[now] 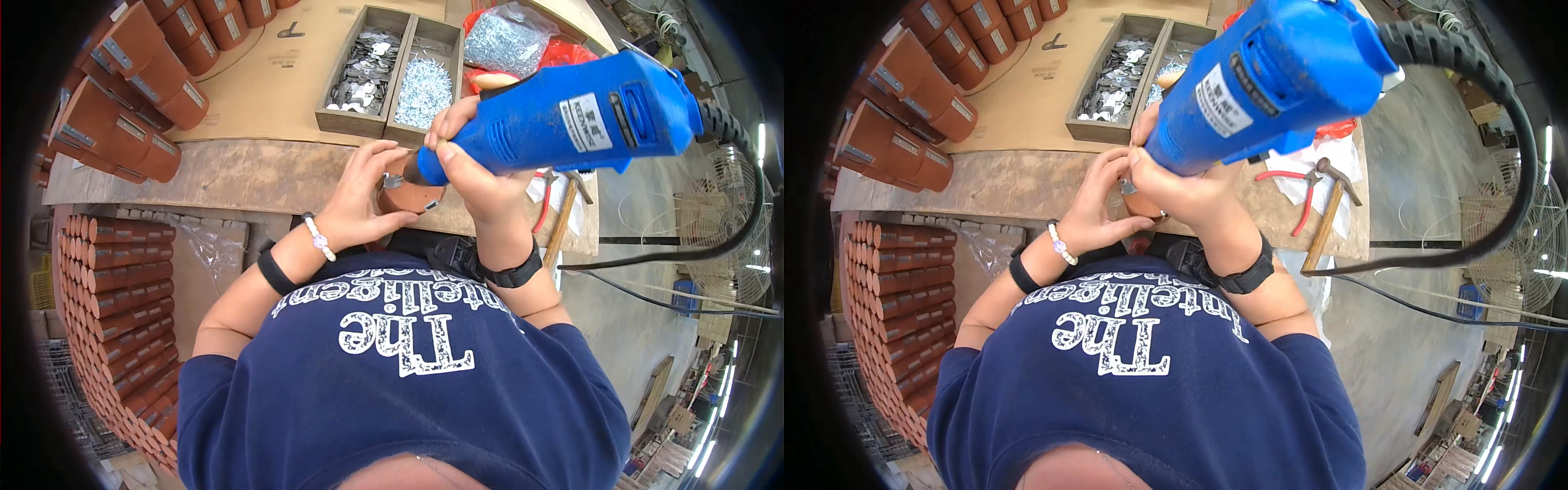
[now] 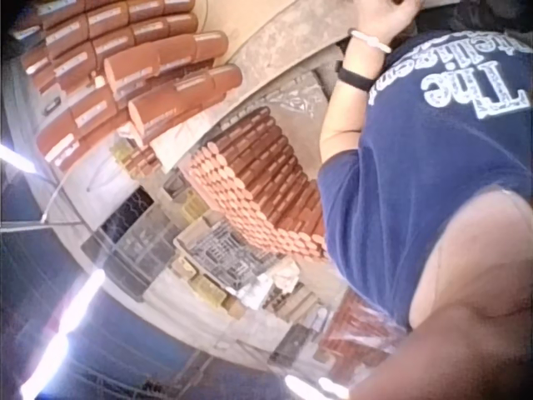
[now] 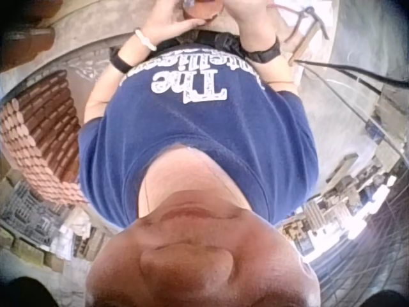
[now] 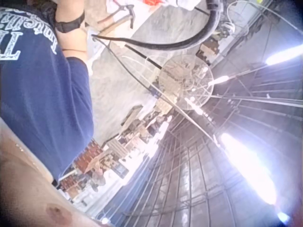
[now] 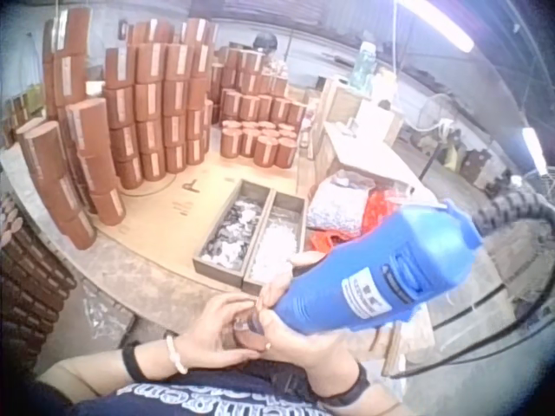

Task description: The person is assembling metal components onto brown cylindrical furniture parts using an electric screwdriver and a hammer.

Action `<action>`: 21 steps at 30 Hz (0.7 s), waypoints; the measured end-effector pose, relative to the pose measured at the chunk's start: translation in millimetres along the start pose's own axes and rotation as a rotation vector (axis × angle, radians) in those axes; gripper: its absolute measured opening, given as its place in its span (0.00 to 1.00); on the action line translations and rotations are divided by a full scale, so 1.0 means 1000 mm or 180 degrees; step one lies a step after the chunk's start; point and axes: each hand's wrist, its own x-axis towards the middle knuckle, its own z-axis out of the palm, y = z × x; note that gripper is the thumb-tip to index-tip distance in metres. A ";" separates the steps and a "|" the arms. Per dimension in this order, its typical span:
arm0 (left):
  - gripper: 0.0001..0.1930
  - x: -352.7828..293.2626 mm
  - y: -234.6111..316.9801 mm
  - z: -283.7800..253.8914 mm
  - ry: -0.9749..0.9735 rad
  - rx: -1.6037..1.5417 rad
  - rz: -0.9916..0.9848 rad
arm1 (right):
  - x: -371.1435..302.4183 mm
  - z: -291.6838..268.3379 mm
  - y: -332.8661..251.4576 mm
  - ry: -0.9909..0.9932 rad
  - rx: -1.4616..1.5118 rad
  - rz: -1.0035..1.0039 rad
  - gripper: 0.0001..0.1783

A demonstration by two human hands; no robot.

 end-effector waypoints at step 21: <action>0.48 0.058 -0.020 -0.023 -0.1554 -0.0333 -0.0478 | -0.012 -0.061 -0.043 0.1121 0.0180 -0.0815 0.31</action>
